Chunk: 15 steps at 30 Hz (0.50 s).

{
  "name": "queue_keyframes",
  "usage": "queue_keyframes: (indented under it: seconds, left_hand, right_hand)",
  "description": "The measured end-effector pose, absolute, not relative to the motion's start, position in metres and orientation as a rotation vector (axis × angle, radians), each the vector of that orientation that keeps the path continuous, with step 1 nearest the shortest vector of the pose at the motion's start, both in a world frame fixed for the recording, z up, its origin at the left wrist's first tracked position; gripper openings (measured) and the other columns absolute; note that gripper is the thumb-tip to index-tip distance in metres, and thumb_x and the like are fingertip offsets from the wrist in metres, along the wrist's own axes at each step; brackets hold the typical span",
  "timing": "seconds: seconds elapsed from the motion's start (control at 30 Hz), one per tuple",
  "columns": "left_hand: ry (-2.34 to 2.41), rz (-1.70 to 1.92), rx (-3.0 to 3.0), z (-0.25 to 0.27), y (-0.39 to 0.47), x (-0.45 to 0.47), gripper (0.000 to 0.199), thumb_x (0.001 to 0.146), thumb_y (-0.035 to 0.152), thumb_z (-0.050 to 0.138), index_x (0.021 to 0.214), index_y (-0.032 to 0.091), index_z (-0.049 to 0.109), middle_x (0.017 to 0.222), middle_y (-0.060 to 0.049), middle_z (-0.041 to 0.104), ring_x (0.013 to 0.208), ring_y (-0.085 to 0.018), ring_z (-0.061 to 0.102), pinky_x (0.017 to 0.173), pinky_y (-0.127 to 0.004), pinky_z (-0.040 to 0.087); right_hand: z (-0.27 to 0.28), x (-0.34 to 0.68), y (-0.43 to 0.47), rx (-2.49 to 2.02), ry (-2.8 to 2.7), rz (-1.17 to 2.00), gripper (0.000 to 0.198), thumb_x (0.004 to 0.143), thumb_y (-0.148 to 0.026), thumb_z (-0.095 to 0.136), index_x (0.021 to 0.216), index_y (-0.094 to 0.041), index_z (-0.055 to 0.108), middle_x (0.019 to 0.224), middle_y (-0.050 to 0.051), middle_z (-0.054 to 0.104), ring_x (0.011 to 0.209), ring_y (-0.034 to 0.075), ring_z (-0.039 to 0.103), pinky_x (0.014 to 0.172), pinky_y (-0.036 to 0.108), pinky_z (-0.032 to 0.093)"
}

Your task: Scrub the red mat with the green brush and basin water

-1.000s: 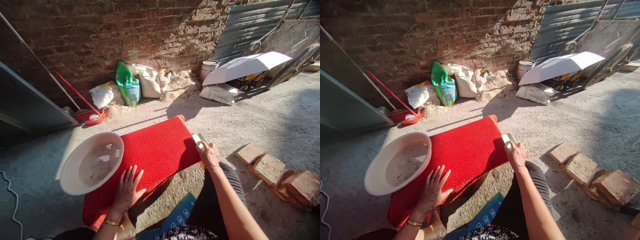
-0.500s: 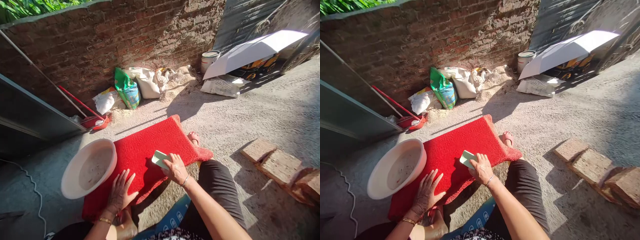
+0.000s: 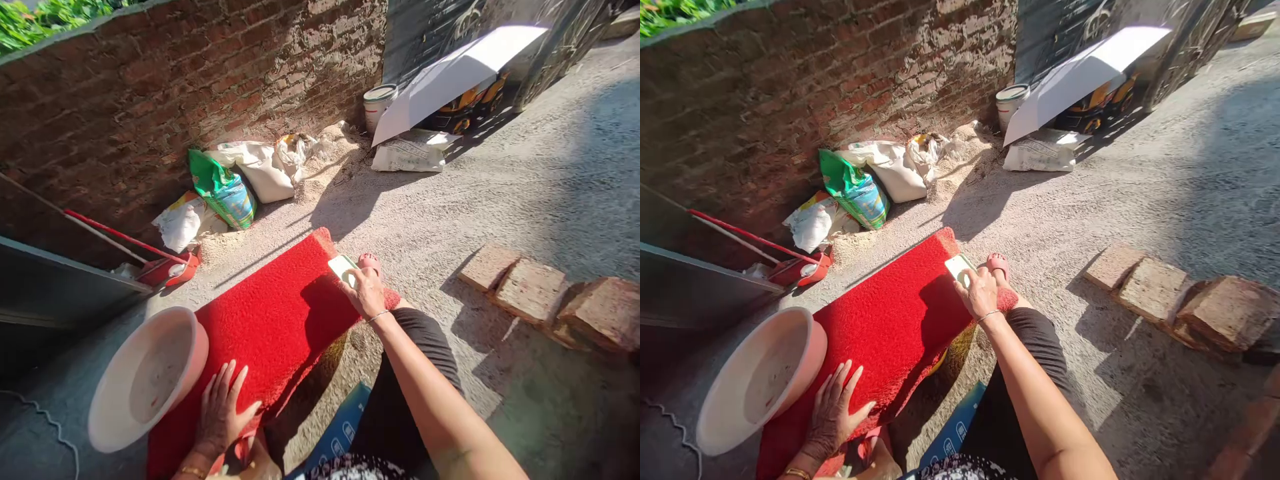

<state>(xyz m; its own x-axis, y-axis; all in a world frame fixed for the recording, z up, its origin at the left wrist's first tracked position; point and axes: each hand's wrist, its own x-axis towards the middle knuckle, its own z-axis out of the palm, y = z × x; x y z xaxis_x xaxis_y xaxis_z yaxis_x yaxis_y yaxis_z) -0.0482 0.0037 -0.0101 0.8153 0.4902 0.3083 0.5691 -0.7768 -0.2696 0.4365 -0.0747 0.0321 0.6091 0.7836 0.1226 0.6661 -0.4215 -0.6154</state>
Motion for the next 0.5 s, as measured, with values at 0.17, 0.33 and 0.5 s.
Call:
queue_keyframes:
  seconds: [0.17, 0.33, 0.5]
  left_hand:
    - [-0.765, -0.324, -2.649, -0.008, 0.01, -0.046, 0.09, 0.096, 0.048, 0.063, 0.172, 0.025, 0.021, 0.16, -0.024, 0.048, 0.136, -0.046, 0.057, 0.107, -0.061, 0.048]
    - [-0.736, -0.354, -2.674, -0.005, 0.01, -0.043, 0.09, 0.096, 0.049, 0.062, 0.172, 0.027, 0.019, 0.162, -0.022, 0.047, 0.132, -0.045, 0.059, 0.103, -0.06, 0.051]
    - [-0.76, -0.353, -2.665, -0.005, 0.012, -0.042, 0.09, 0.096, 0.047, 0.063, 0.173, 0.025, 0.019, 0.159, -0.024, 0.05, 0.13, -0.046, 0.059, 0.1, -0.06, 0.051]
  right_hand:
    - [0.046, 0.442, -0.037, -2.149, -1.383, 0.366, 0.037, 0.098, -0.048, 0.069, 0.128, -0.025, 0.077, 0.122, 0.009, 0.064, 0.101, 0.024, 0.058, 0.093, 0.035, 0.043]
    - [0.037, 0.476, -0.042, -2.358, -0.985, 0.443, 0.043, 0.103, -0.055, 0.061, 0.128, -0.024, 0.076, 0.121, 0.014, 0.065, 0.104, 0.026, 0.061, 0.09, 0.035, 0.045]
    - [0.033, 0.47, -0.037, -2.149, -0.922, 0.641, 0.04, 0.102, -0.058, 0.063, 0.129, -0.032, 0.075, 0.111, 0.005, 0.066, 0.096, 0.02, 0.063, 0.084, 0.028, 0.048]
